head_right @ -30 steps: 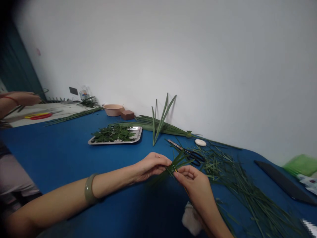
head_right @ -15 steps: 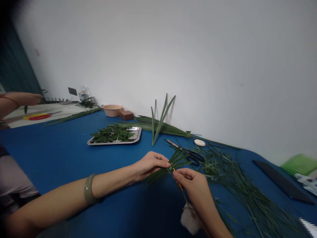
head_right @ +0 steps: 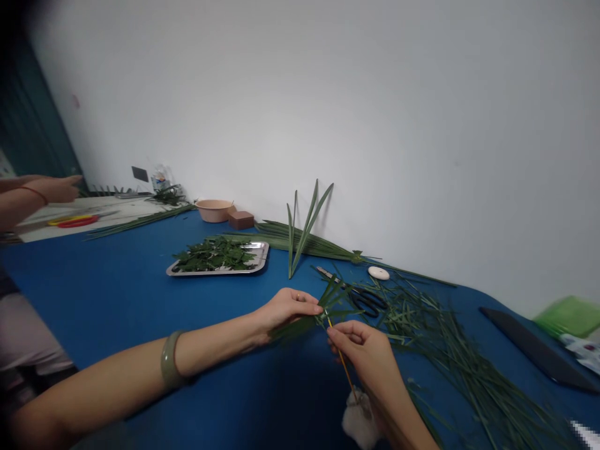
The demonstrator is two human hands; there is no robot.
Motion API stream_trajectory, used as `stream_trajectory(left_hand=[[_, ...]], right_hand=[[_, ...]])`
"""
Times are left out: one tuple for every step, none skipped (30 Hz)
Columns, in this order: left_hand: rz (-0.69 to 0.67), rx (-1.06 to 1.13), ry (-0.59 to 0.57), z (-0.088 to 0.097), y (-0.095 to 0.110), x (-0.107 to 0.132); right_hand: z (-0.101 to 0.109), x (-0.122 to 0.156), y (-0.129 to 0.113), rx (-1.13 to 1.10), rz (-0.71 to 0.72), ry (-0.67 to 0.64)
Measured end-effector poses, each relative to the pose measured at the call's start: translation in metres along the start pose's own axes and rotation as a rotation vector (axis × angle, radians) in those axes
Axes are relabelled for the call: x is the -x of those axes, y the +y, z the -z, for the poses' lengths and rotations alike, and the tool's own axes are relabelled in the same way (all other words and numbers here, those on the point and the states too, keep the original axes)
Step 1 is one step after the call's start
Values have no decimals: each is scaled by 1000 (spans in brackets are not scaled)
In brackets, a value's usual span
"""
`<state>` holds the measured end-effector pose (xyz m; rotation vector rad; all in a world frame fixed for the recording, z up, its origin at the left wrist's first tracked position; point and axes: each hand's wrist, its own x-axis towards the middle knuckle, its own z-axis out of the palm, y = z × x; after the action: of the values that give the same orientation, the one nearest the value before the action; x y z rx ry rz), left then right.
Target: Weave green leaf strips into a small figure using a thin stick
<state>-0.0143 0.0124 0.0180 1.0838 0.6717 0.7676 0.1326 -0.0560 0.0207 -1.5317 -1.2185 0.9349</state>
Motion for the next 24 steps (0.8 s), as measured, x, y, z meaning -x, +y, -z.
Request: stream_trajectory(left_hand=[[-9,6,19,1,1,-1],[-18,12,37,3,1,-3],[-26,16,55,4,2,-4],[-31,17,68,5,2,-5],[-33,15,78,6,2,-6],[-33,9,84,7,2,-7],[-30,0,87,8,2,-7],[-27,-12,89,8,2,-7],[-24,-25,89,8,2,-7],[-21,-39,90,7,2,-7],[-17,-52,90,7,1,-7],[-15,-65,88,7,1,-8],[-13,-77,85,6,0,-8],[-14,-87,83,6,-1,-8],[-15,-96,79,5,-1,-9],[-16,-103,75,5,-2,-9],[-18,-109,70,4,-2,-9],[-20,-113,66,4,-2,-9],[-21,-117,59,4,-2,-8],[-21,-121,52,3,-2,-8],[-22,-124,46,3,-2,-8],[-23,-126,41,2,-2,-7],[-25,-128,38,2,-2,-7],[-26,-130,36,2,-2,-7]], right_hand=[[0,-1,0,9,-4,-6],[1,-1,0,20,-6,-12],[3,-1,-1,30,-5,-16],[5,-1,-2,39,3,-13],[7,0,-5,51,19,2],[9,1,-7,65,42,32],[11,2,-10,82,67,69],[12,4,-13,100,92,107],[13,6,-16,116,115,139],[13,8,-18,129,130,161],[12,10,-19,137,140,160],[10,11,-19,146,153,144],[8,13,-19,161,171,126],[6,13,-18,182,189,116],[4,14,-17,207,206,113],[2,14,-17,233,217,112],[0,14,-16,261,221,119],[-1,14,-16,287,220,127],[-1,14,-16,310,218,124],[-1,14,-17,331,216,116],[-1,13,-18,349,216,107],[-1,13,-18,362,218,103],[0,13,-19,369,220,101],[0,13,-19,375,218,96]])
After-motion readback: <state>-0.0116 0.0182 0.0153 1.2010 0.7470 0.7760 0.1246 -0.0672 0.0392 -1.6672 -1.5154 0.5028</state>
